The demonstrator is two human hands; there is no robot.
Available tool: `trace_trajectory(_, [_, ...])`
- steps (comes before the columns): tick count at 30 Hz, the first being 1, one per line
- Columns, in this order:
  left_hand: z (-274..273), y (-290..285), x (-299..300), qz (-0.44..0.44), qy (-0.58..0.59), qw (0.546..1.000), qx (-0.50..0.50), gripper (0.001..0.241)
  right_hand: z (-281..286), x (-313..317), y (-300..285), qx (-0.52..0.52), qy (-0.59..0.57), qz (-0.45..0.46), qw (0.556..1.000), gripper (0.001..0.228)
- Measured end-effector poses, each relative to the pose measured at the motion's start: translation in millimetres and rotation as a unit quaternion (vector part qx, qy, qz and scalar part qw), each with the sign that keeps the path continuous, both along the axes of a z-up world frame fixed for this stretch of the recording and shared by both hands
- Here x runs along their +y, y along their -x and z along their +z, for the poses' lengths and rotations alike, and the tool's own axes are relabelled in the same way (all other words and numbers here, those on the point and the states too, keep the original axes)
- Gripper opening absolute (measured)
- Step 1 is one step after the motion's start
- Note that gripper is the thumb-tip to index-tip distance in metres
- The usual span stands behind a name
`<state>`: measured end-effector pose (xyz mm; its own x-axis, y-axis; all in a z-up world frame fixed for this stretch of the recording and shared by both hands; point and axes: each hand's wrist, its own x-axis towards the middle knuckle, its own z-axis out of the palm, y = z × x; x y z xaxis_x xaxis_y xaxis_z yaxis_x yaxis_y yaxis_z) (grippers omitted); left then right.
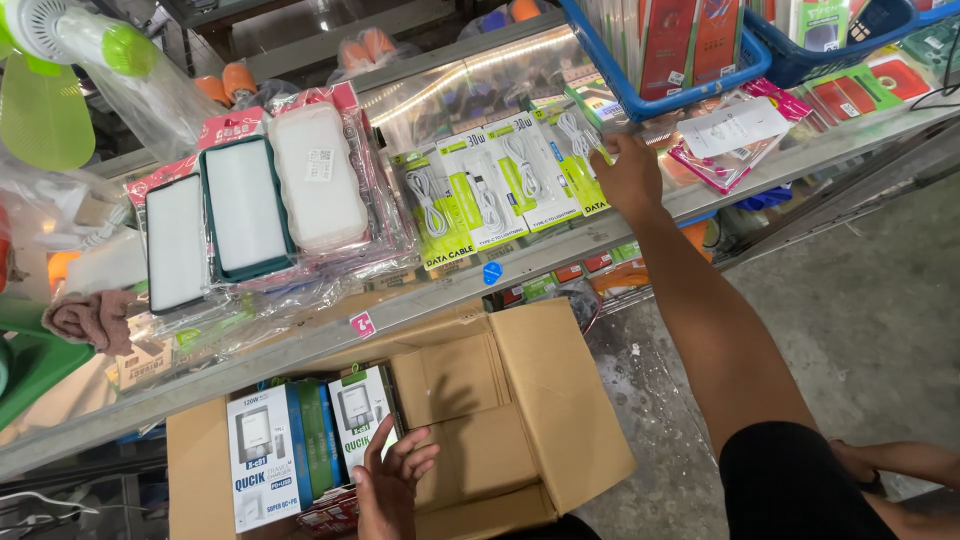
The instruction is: The person takes packaged phone chargers, adapter boxes, and data cable packages out of a cardboard box and arranges them one by one on the glass display shelf, lining up the white charger packages with the existing stock. Near the end, the person also places red-packaged accessory items from the box onto the shelf.
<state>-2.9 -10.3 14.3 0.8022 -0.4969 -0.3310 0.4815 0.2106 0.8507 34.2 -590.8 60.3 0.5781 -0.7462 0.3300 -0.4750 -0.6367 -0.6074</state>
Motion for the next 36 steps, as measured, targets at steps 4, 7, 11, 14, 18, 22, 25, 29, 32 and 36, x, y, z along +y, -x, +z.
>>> trace_trajectory(4, [2, 0, 0, 0.000, 0.000, 1.000, -0.003, 0.094, 14, 13, 9, 0.007, 0.021, 0.012, 1.000, 0.044])
trace_trajectory(7, [7, 1, 2, 0.002, -0.003, 1.000, -0.012, 0.094, 28, 34, 19, -0.017, 0.062, 0.032, 0.997, 0.045])
trace_trajectory(11, [29, 8, -1, 0.011, -0.020, 0.999, -0.041, 0.085, 64, 95, 32, -0.103, 0.089, 0.114, 0.984, 0.035])
trace_trajectory(14, [56, 8, 14, 0.023, -0.052, 0.993, -0.103, 0.077, 72, 156, 42, -0.139, 0.007, 0.180, 0.974, 0.024])
trace_trajectory(18, [61, -20, 44, 0.087, -0.073, 0.971, -0.212, 0.071, 70, 229, 64, -0.180, -0.133, 0.282, 0.933, 0.011])
trace_trajectory(22, [87, -38, 75, 0.176, -0.056, 0.955, -0.231, 0.068, 48, 303, 60, -0.102, -0.184, 0.323, 0.923, 0.017])
trace_trajectory(25, [94, -43, 91, 0.220, -0.052, 0.947, -0.230, 0.068, 43, 358, 53, 0.100, -0.237, 0.424, 0.869, 0.027])
trace_trajectory(29, [83, -39, 102, 0.214, -0.037, 0.951, -0.219, 0.068, -1, 420, 44, 0.258, -0.143, 0.557, 0.776, 0.047])
trace_trajectory(32, [74, -30, 105, 0.191, -0.039, 0.957, -0.213, 0.068, -5, 446, 31, 0.344, -0.117, 0.572, 0.736, 0.049])
trace_trajectory(36, [69, -25, 103, 0.160, -0.052, 0.969, -0.181, 0.066, -64, 446, 0, 0.283, -0.142, 0.423, 0.849, 0.043])
